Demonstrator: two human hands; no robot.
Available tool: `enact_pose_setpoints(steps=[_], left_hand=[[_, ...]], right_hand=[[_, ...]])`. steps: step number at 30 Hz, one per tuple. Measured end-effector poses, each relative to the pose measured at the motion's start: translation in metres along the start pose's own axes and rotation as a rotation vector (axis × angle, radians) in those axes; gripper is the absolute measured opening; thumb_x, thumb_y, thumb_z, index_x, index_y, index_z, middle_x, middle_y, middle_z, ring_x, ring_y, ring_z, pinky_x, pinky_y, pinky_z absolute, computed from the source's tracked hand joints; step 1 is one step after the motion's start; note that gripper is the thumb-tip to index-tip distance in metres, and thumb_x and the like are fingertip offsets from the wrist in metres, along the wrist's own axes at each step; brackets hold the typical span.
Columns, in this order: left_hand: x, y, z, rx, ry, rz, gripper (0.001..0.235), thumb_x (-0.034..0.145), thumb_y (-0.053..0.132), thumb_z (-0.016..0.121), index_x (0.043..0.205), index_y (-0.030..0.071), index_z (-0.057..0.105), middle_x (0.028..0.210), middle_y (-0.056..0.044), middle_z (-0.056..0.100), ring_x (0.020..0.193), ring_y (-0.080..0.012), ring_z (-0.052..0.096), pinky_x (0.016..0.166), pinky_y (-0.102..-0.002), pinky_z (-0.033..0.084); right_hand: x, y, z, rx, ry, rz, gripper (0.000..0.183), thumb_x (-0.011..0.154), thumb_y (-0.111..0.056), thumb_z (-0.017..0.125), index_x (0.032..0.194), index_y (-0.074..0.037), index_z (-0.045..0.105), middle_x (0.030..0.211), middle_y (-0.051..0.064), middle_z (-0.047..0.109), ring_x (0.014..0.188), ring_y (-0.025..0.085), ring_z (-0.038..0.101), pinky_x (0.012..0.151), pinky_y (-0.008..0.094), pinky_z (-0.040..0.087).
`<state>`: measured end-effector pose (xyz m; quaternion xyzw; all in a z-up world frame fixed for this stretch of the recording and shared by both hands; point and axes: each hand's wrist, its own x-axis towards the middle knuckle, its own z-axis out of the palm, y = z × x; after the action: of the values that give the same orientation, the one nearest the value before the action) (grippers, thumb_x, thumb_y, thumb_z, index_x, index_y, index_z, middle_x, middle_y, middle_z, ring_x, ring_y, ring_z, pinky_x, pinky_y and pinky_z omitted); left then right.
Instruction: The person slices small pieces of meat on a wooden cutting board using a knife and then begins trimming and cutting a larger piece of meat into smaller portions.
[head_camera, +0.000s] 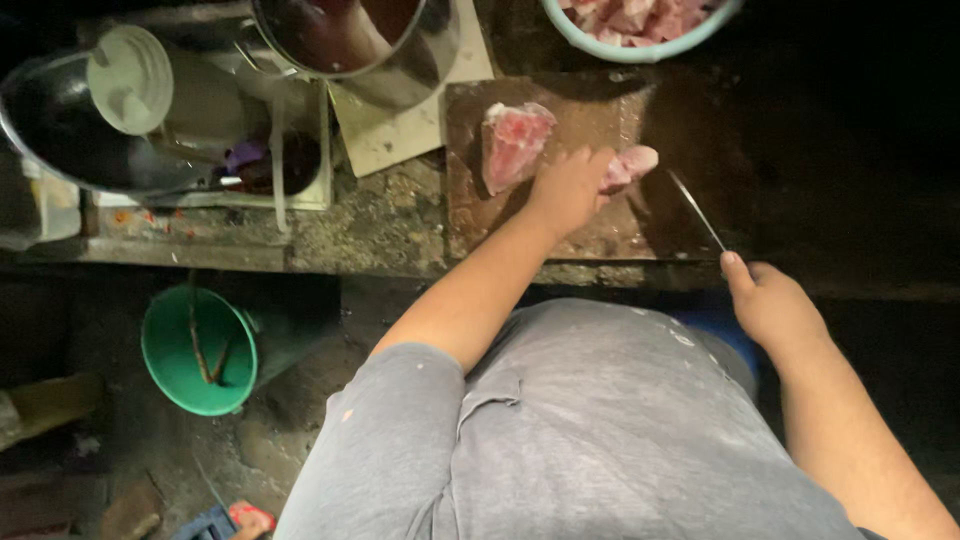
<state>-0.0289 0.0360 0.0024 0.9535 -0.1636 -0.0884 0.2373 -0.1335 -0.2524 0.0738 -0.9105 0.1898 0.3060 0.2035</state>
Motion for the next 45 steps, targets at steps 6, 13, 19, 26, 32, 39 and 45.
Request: enact_pose_setpoints(steps=[6, 13, 19, 26, 32, 39, 45], left_hand=[[-0.007, -0.017, -0.012, -0.064, 0.057, 0.06, 0.062, 0.079, 0.019, 0.079, 0.136, 0.018, 0.055, 0.118, -0.012, 0.065, 0.109, -0.0373, 0.063, 0.094, -0.052, 0.052], [-0.028, 0.007, 0.001, 0.147, 0.291, -0.067, 0.057, 0.078, 0.016, 0.071, 0.134, 0.006, 0.06, 0.127, -0.017, 0.06, 0.11, -0.0395, 0.057, 0.089, -0.052, 0.049], [-0.03, -0.018, -0.009, -0.311, 0.391, -0.303, 0.031, 0.095, 0.021, 0.064, 0.123, 0.011, 0.071, 0.123, -0.011, 0.07, 0.119, -0.0298, 0.064, 0.105, -0.041, 0.051], [0.014, -0.012, 0.011, -0.315, 0.073, -0.448, 0.078, 0.082, 0.057, 0.079, 0.138, 0.009, 0.055, 0.14, -0.021, 0.057, 0.129, -0.0367, 0.056, 0.107, -0.046, 0.046], [0.021, 0.018, 0.014, -0.044, -0.087, -0.532, 0.086, 0.069, 0.045, 0.083, 0.142, 0.018, 0.047, 0.144, -0.014, 0.047, 0.137, -0.0397, 0.043, 0.105, -0.052, 0.047], [0.018, 0.03, 0.001, -0.149, -0.015, -0.583, 0.078, 0.069, 0.042, 0.083, 0.133, 0.013, 0.05, 0.138, -0.017, 0.053, 0.129, -0.0385, 0.055, 0.103, -0.049, 0.05], [0.017, 0.036, 0.018, -0.412, -0.002, -0.709, 0.074, 0.075, 0.046, 0.08, 0.132, 0.009, 0.052, 0.138, -0.023, 0.055, 0.123, -0.0399, 0.061, 0.101, -0.048, 0.051]], right_hand=[[0.016, -0.017, 0.016, -0.025, 0.048, -0.033, 0.077, 0.105, -0.064, 0.046, 0.127, 0.006, 0.067, 0.122, 0.037, 0.066, 0.12, 0.05, 0.061, 0.103, 0.053, 0.047], [0.019, -0.024, -0.017, -0.195, -0.03, -0.073, 0.064, 0.099, -0.06, 0.054, 0.133, -0.006, 0.064, 0.118, 0.03, 0.07, 0.114, 0.046, 0.066, 0.097, 0.052, 0.051], [0.023, -0.016, -0.032, -0.271, -0.027, -0.216, 0.058, 0.101, -0.056, 0.052, 0.141, -0.015, 0.061, 0.118, 0.026, 0.071, 0.113, 0.043, 0.067, 0.094, 0.052, 0.054], [0.03, 0.002, -0.008, -0.22, -0.015, -0.292, 0.054, 0.105, -0.051, 0.05, 0.137, -0.009, 0.063, 0.122, 0.027, 0.07, 0.114, 0.045, 0.065, 0.095, 0.053, 0.052], [0.019, 0.001, -0.013, -0.185, -0.049, -0.192, 0.051, 0.105, -0.048, 0.048, 0.137, -0.012, 0.064, 0.124, 0.025, 0.07, 0.117, 0.044, 0.066, 0.098, 0.053, 0.052], [0.01, 0.005, -0.023, -0.185, -0.049, -0.171, 0.055, 0.103, -0.051, 0.048, 0.141, -0.013, 0.06, 0.126, 0.023, 0.069, 0.119, 0.042, 0.065, 0.098, 0.052, 0.051], [0.015, 0.02, -0.021, -0.129, -0.031, -0.171, 0.059, 0.102, -0.054, 0.05, 0.142, -0.012, 0.061, 0.127, 0.025, 0.069, 0.12, 0.043, 0.064, 0.1, 0.051, 0.051]])
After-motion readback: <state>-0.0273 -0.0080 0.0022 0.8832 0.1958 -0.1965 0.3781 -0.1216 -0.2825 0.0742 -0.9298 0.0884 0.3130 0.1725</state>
